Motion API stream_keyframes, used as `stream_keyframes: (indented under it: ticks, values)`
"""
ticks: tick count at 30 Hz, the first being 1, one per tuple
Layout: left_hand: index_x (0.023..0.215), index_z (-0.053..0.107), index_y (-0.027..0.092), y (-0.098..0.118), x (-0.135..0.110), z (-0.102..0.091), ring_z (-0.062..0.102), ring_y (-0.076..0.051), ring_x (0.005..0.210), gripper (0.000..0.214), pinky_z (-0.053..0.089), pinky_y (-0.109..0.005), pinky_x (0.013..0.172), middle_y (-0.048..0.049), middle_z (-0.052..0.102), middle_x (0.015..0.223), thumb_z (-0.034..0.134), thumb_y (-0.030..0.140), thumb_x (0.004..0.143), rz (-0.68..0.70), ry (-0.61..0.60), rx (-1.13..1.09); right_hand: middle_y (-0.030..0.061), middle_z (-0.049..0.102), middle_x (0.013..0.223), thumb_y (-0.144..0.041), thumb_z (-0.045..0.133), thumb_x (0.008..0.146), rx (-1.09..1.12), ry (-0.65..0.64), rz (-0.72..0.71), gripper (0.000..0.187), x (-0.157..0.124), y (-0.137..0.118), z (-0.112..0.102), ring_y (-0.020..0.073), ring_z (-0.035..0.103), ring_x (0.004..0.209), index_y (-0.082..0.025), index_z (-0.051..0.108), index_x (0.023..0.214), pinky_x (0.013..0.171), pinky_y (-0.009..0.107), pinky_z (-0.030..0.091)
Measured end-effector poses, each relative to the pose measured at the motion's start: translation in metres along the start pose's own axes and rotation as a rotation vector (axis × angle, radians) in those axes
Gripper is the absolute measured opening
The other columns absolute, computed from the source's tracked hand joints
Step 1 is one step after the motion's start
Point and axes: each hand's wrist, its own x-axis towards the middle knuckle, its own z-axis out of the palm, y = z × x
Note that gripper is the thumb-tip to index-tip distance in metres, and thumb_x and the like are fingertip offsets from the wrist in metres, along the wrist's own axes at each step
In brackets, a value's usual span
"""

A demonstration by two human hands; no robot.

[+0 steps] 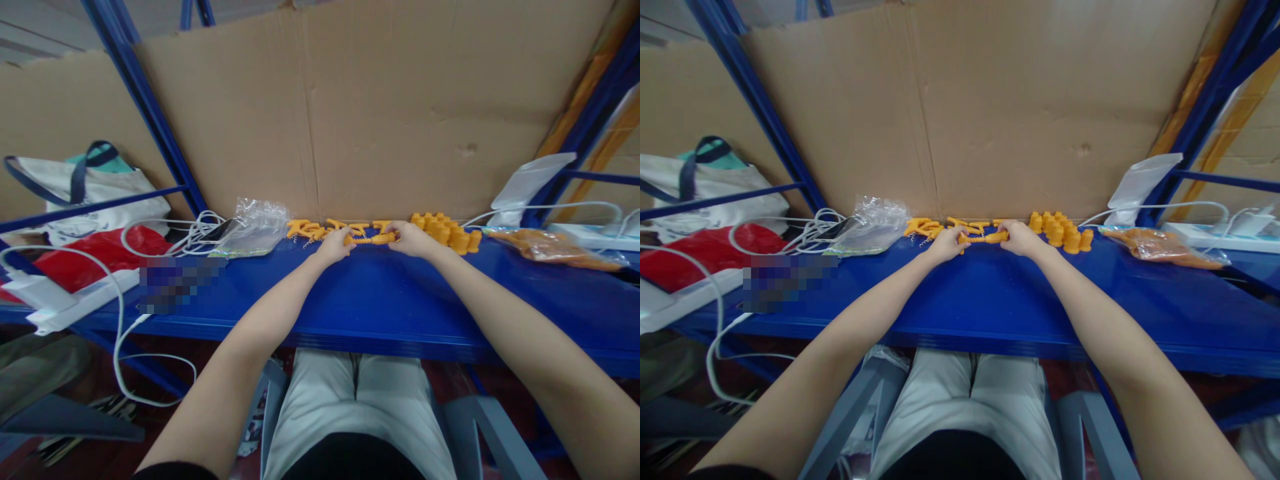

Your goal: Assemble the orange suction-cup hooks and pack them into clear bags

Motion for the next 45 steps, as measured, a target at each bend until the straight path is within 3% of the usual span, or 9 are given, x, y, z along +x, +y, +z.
stream_keyframes:
  ticks: [5, 8, 12, 16, 21, 27, 30, 35, 45]
  values:
    - [0.111, 0.064, 0.015, -0.002, 0.001, -0.001, 0.068, -0.021, 0.100, 0.027, 0.051, -0.030, 0.089, -0.0078, 0.072, 0.103, 0.068, 0.017, 0.085, 0.001, -0.013, 0.018, 0.0111, 0.072, 0.109, -0.009, 0.067, 0.073, 0.234, 0.030, 0.089, 0.031, 0.001, 0.007, 0.004, 0.0210, 0.069, 0.095, -0.015, 0.064, 0.104, 0.088, 0.032, 0.054]
    - [0.111, 0.063, 0.015, -0.004, 0.003, -0.001, 0.068, -0.017, 0.084, 0.024, 0.053, -0.028, 0.081, -0.0056, 0.072, 0.090, 0.065, 0.016, 0.087, -0.021, -0.069, -0.022, 0.0117, 0.073, 0.105, -0.007, 0.071, 0.072, 0.391, 0.033, 0.173, 0.030, 0.000, 0.007, 0.003, 0.0205, 0.071, 0.093, -0.014, 0.063, 0.100, 0.087, 0.033, 0.056]
    - [0.110, 0.060, 0.017, -0.005, 0.004, 0.000, 0.060, -0.011, 0.059, 0.021, 0.050, -0.022, 0.062, 0.0014, 0.064, 0.070, 0.061, 0.017, 0.089, -0.073, -0.141, -0.116, 0.0095, 0.075, 0.088, -0.009, 0.071, 0.080, 0.673, -0.019, 0.325, 0.020, -0.002, 0.005, 0.000, 0.0167, 0.071, 0.072, -0.015, 0.062, 0.097, 0.074, 0.030, 0.059]
    - [0.107, 0.060, 0.017, -0.005, 0.004, 0.000, 0.053, -0.008, 0.051, 0.020, 0.046, -0.019, 0.057, 0.0052, 0.057, 0.062, 0.064, 0.017, 0.087, -0.092, -0.140, -0.173, 0.0048, 0.070, 0.067, -0.023, 0.066, 0.091, 0.836, -0.056, 0.417, 0.011, -0.005, -0.001, -0.002, 0.0120, 0.067, 0.056, -0.016, 0.060, 0.085, 0.059, 0.022, 0.056]
    - [0.105, 0.061, 0.017, -0.002, 0.002, -0.001, 0.051, -0.008, 0.049, 0.020, 0.044, -0.019, 0.056, 0.0059, 0.055, 0.060, 0.065, 0.016, 0.086, -0.114, -0.137, -0.215, 0.0041, 0.066, 0.058, -0.035, 0.057, 0.097, 0.877, -0.112, 0.513, 0.027, -0.008, -0.009, -0.004, 0.0112, 0.062, 0.046, -0.017, 0.055, 0.078, 0.047, 0.020, 0.050]
    - [0.106, 0.061, 0.016, 0.000, 0.001, -0.002, 0.051, -0.008, 0.049, 0.021, 0.045, -0.019, 0.057, 0.0054, 0.056, 0.061, 0.064, 0.014, 0.086, -0.118, -0.129, -0.212, 0.0034, 0.071, 0.070, -0.021, 0.069, 0.089, 1.001, -0.227, 0.435, 0.010, -0.012, -0.001, -0.012, 0.0112, 0.066, 0.057, -0.018, 0.060, 0.092, 0.053, 0.018, 0.053]
    - [0.105, 0.062, 0.016, 0.000, 0.001, -0.002, 0.052, -0.008, 0.051, 0.021, 0.046, -0.020, 0.059, 0.0049, 0.057, 0.062, 0.065, 0.013, 0.085, -0.105, -0.128, -0.214, 0.0053, 0.071, 0.068, -0.022, 0.069, 0.090, 1.033, -0.250, 0.436, 0.011, -0.012, 0.003, -0.011, 0.0107, 0.065, 0.056, -0.016, 0.061, 0.085, 0.055, 0.019, 0.053]
    - [0.103, 0.063, 0.016, -0.001, 0.000, -0.003, 0.055, -0.009, 0.054, 0.019, 0.049, -0.021, 0.063, 0.0042, 0.058, 0.061, 0.065, 0.013, 0.084, -0.086, -0.115, -0.205, 0.0094, 0.067, 0.058, -0.044, 0.052, 0.098, 0.995, -0.267, 0.510, 0.041, -0.007, 0.001, 0.000, 0.0104, 0.059, 0.045, -0.015, 0.059, 0.070, 0.044, 0.018, 0.044]
    - [0.105, 0.062, 0.015, -0.002, 0.001, -0.002, 0.053, -0.008, 0.048, 0.019, 0.047, -0.021, 0.057, 0.0062, 0.055, 0.059, 0.063, 0.013, 0.086, -0.099, -0.131, -0.189, 0.0110, 0.068, 0.058, -0.055, 0.048, 0.096, 0.937, -0.275, 0.492, 0.049, -0.006, 0.004, 0.006, 0.0071, 0.051, 0.039, -0.015, 0.059, 0.070, 0.038, 0.016, 0.034]
